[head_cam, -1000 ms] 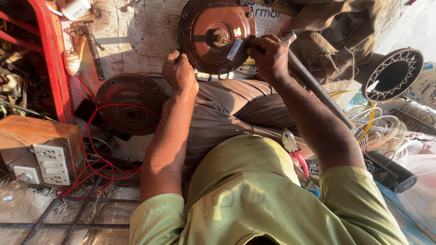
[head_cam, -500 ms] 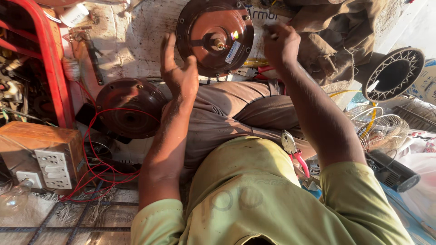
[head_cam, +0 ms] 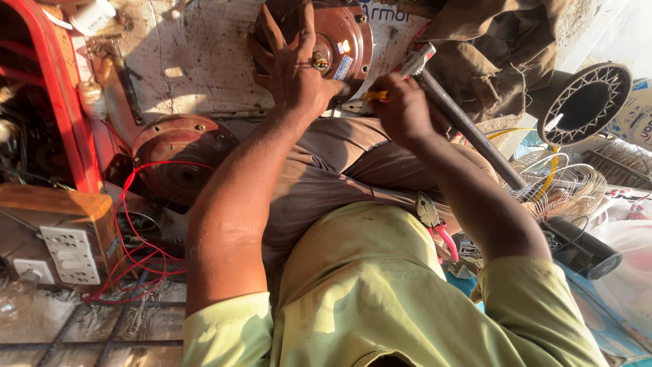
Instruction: The person sits on the floor and uses a screwdriver to adjust wires and components on a circular electrical motor part. They repeatedly tighten and loosen connections while manipulating the wires with their hands.
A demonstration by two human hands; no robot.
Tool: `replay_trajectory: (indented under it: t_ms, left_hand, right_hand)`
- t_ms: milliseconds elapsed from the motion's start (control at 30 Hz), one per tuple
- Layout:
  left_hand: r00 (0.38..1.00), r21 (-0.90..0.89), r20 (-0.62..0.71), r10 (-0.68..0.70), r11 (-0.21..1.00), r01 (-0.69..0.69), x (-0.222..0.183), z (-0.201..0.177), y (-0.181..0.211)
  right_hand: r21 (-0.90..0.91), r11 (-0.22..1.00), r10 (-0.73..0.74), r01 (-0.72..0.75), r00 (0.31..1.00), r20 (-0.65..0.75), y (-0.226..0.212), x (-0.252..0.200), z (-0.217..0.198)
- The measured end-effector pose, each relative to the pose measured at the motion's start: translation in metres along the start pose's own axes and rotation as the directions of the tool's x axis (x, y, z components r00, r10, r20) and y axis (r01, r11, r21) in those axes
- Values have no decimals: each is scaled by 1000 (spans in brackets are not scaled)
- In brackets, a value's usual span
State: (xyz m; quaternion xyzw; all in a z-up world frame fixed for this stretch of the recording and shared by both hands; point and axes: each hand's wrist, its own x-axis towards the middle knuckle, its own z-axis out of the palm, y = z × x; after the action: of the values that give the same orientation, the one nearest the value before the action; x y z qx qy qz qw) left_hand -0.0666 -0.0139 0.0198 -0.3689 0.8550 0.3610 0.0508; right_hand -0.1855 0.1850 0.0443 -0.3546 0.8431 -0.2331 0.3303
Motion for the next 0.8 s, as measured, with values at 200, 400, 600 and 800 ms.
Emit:
replay_trajectory:
  t_ms: [200, 400, 600, 800]
  left_hand:
    - [978, 195, 61, -201, 963, 186, 13, 1, 5]
    - [979, 166, 72, -193, 970, 179, 14, -5, 7]
    - [967, 184, 128, -222, 963, 197, 20, -4, 6]
    - [970, 203, 94, -226, 958, 203, 19, -7, 11]
  right_hand:
    - [802, 596, 65, 27, 994, -83, -11, 0, -58]
    - [683, 729, 41, 49, 993, -115, -28, 14, -51]
    - [638, 770, 71, 23, 990, -123, -24, 15, -50]
    - [397, 918, 21, 2, 998, -53, -37, -6, -19]
